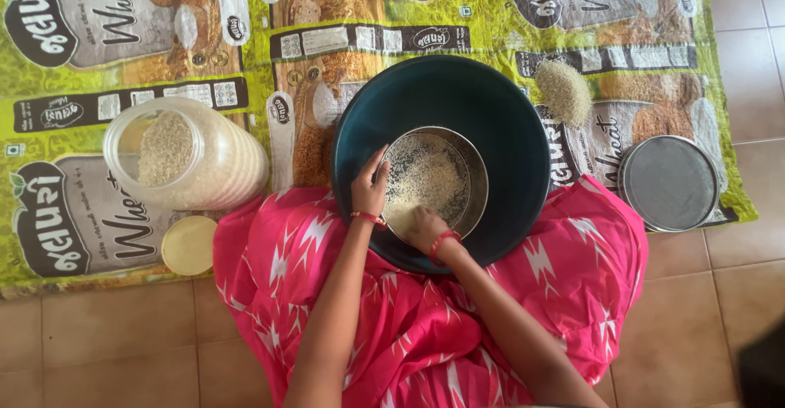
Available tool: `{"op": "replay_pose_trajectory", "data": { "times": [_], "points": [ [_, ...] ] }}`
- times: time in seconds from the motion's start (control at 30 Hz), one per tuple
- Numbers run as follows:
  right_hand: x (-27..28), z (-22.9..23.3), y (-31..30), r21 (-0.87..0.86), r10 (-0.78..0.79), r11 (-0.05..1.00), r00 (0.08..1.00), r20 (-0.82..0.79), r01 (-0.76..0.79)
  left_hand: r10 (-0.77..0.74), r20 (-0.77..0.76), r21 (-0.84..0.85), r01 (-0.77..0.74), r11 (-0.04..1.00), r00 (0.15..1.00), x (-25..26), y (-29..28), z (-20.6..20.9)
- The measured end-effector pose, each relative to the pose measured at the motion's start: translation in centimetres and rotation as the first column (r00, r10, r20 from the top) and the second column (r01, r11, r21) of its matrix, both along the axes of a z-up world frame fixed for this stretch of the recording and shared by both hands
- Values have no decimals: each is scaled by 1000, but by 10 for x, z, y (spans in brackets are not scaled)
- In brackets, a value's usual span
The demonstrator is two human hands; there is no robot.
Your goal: The person sits on the floor and sifts grains in a metal sieve placed over a dark bowl. They shake the sieve to separate fine particles and use their right hand to pick out dark debris from the grains. A large plastic container of grains and a wheat sack are visible nearby.
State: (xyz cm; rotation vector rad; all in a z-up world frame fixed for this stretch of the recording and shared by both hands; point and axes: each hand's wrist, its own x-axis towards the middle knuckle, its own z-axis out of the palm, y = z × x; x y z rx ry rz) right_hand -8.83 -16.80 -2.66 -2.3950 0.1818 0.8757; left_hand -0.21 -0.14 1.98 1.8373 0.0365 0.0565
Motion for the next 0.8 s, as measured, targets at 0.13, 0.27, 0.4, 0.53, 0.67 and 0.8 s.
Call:
{"op": "replay_pose_trajectory", "data": {
  "times": [0.13,0.27,0.4,0.53,0.67,0.8],
  "points": [
    [41,18,12,362,-240,904,971,-14,229,-2,13,7,2,1000,1000,0,0,-4],
    [67,24,-5,687,-504,574,853,-133,446,19,-16,18,-19,1000,1000,0,2,-11],
    [67,32,-60,484,-293,859,937,193,168,9,38,-17,-8,1000,999,-1,1,-12],
    [53,39,-123,87,-148,989,801,580,119,17,1,-6,-17,1000,1000,-2,4,-7],
    [35,36,-157,-71,-37,991,754,656,110,37,19,16,-37,999,999,-6,3,-10],
    [33,39,-152,262,-460,869,880,115,420,46,-26,-119,-48,992,999,-8,-1,-23]
  ]
}}
